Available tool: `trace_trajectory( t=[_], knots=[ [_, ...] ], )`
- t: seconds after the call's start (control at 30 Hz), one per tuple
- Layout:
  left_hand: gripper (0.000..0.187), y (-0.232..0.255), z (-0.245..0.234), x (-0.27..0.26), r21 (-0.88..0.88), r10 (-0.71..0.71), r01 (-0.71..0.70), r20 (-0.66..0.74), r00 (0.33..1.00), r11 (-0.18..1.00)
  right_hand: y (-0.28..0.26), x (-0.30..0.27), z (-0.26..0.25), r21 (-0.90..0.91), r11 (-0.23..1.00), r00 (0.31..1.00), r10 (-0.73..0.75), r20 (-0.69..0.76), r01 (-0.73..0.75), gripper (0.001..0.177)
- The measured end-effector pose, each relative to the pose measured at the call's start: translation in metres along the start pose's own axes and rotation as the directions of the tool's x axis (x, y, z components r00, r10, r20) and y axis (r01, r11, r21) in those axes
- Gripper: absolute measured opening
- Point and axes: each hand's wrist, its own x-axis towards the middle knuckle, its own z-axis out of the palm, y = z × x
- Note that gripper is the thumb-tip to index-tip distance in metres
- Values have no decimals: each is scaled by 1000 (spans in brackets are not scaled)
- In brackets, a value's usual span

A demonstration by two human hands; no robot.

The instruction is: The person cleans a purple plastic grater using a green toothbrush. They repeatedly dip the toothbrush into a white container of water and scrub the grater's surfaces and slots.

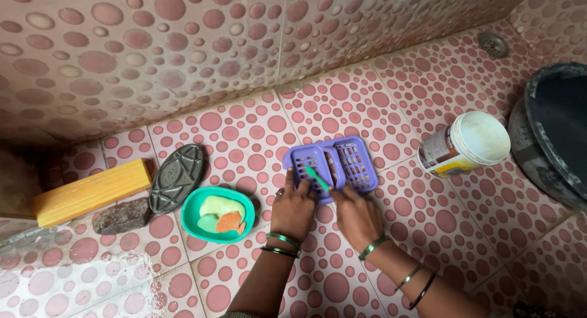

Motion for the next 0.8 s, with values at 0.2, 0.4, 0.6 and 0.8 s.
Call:
trace_trajectory(
  t=[0.2, 0.4, 0.6, 0.8],
  knots=[
    [25, -5, -7, -8, -22, 27, -30, -110, 994, 999, 12, -5, 8, 110, 988, 994, 112, 15, -113, 36],
    [36, -45, -40, -63, -46, -150, 142, -287, 946, 989, 25, -9, 7, 388, 917, 982, -15, -189, 89, 36],
    [30, -56, -70, -116, 18, -355, 358, -83, 931, 934, -5, -19, 8, 542, 817, 979, 195, 61, -196, 39],
    [56, -67, -80, -142, -17, -460, 472, -257, 850, 882, -62, -36, 19, 589, 786, 973, -229, -10, 191, 40]
  ],
)
